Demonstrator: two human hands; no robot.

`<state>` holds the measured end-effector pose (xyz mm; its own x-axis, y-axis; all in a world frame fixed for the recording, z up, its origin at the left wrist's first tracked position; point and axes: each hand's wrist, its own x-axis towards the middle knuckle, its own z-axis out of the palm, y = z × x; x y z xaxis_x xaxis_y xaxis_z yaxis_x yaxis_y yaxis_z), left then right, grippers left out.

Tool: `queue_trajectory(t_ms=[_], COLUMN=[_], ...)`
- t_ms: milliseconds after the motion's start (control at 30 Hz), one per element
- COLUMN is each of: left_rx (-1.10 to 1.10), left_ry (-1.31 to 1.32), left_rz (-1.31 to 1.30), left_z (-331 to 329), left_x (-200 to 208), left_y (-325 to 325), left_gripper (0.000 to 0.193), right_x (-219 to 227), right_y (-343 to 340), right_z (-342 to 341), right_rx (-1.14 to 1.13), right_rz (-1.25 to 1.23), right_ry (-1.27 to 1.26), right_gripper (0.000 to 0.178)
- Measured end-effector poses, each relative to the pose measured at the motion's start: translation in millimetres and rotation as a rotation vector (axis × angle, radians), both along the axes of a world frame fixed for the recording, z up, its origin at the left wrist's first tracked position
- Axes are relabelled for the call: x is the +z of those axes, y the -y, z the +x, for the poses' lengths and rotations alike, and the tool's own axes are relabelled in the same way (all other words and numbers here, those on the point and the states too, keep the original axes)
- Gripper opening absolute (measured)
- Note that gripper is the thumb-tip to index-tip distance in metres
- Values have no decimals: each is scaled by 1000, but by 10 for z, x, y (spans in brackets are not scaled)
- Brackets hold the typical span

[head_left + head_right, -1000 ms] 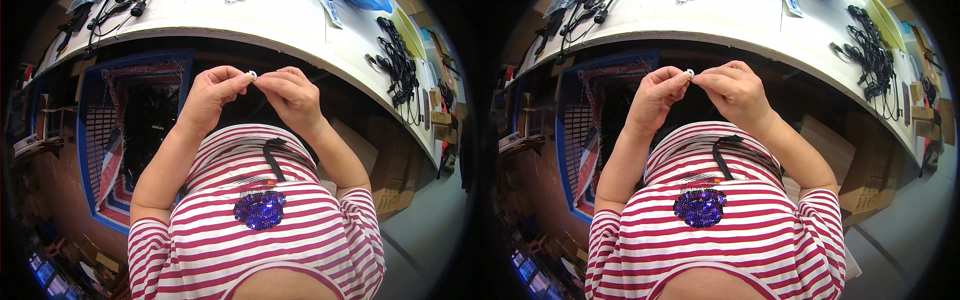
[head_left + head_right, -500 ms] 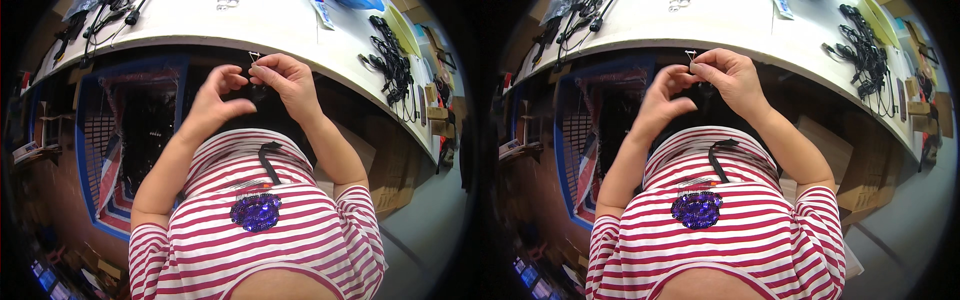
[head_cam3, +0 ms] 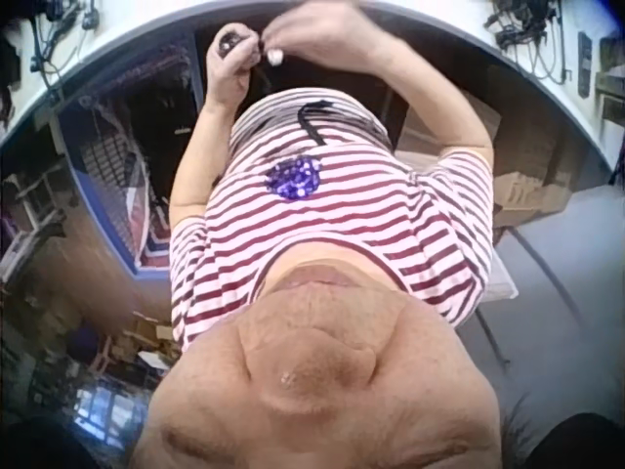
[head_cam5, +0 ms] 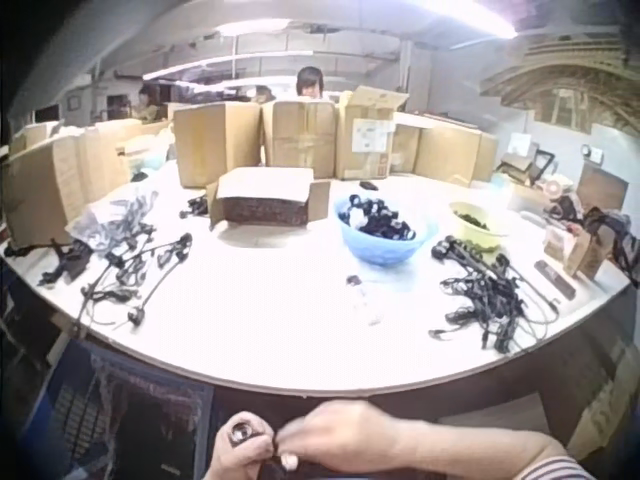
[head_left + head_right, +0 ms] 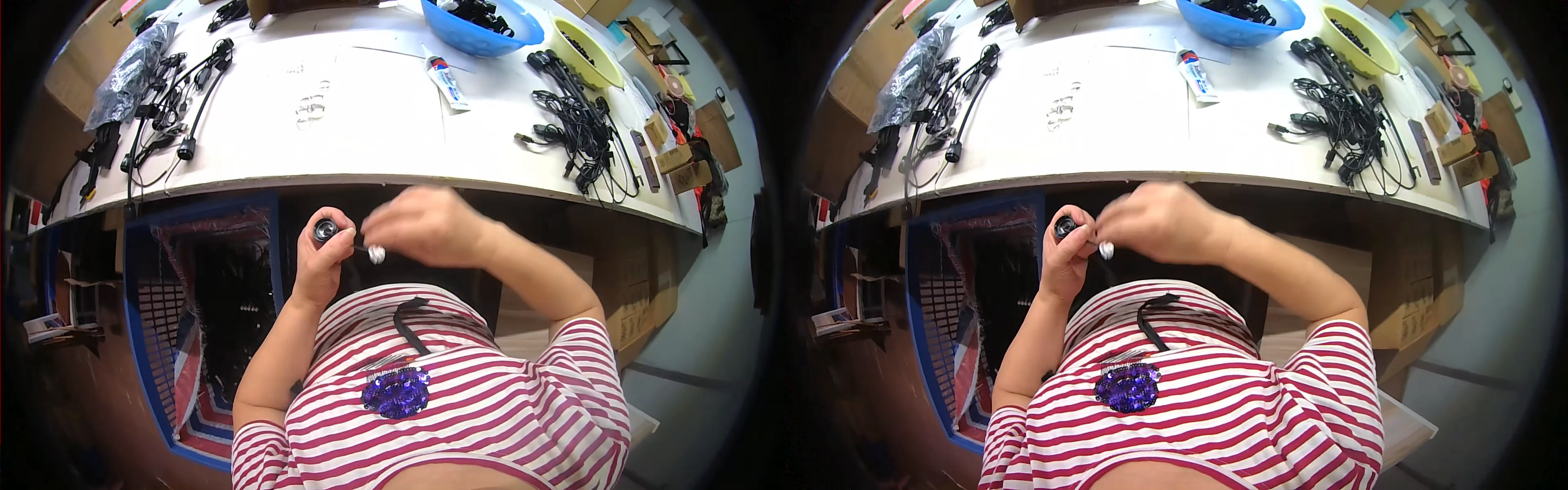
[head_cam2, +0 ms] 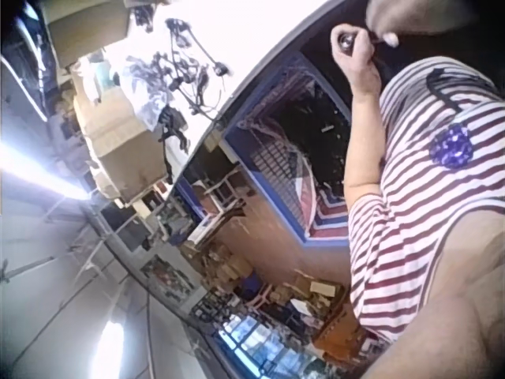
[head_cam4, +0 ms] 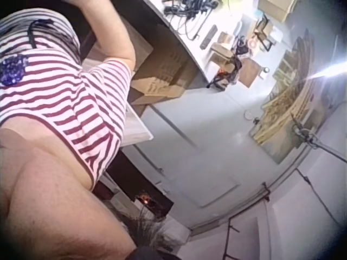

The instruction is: The person assembles small electronic components at a workbench. They repeatedly pick up a small cylindrical device, apply adhesive from a tube to its interior, and attach a black circular cap. The person handles multiple units one at a time, placing finished items into a blue bin.

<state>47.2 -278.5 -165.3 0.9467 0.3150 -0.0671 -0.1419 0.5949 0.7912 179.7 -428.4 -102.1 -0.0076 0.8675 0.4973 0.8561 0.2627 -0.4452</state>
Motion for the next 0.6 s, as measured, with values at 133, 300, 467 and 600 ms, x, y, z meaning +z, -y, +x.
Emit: queue_trajectory(t_ms=[133, 300, 467, 600], left_rx=[13, -6, 52, 105], left_ry=[31, -29, -82, -197], left_rz=[65, 233, 401, 517], left_z=[11, 37, 115, 246], left_x=[81, 301, 468, 542], left_y=[-54, 11, -31, -117], left_gripper=[16, 15, 13, 14], right_x=[94, -24, 154, 227], right_y=[-111, -406, -410, -347], right_z=[882, 1763, 1817, 1139], right_rx=[-655, -1169, -1085, -712], right_rz=[23, -251, -328, -136], right_ry=[-95, 105, -245, -475], right_gripper=[23, 33, 35, 25])
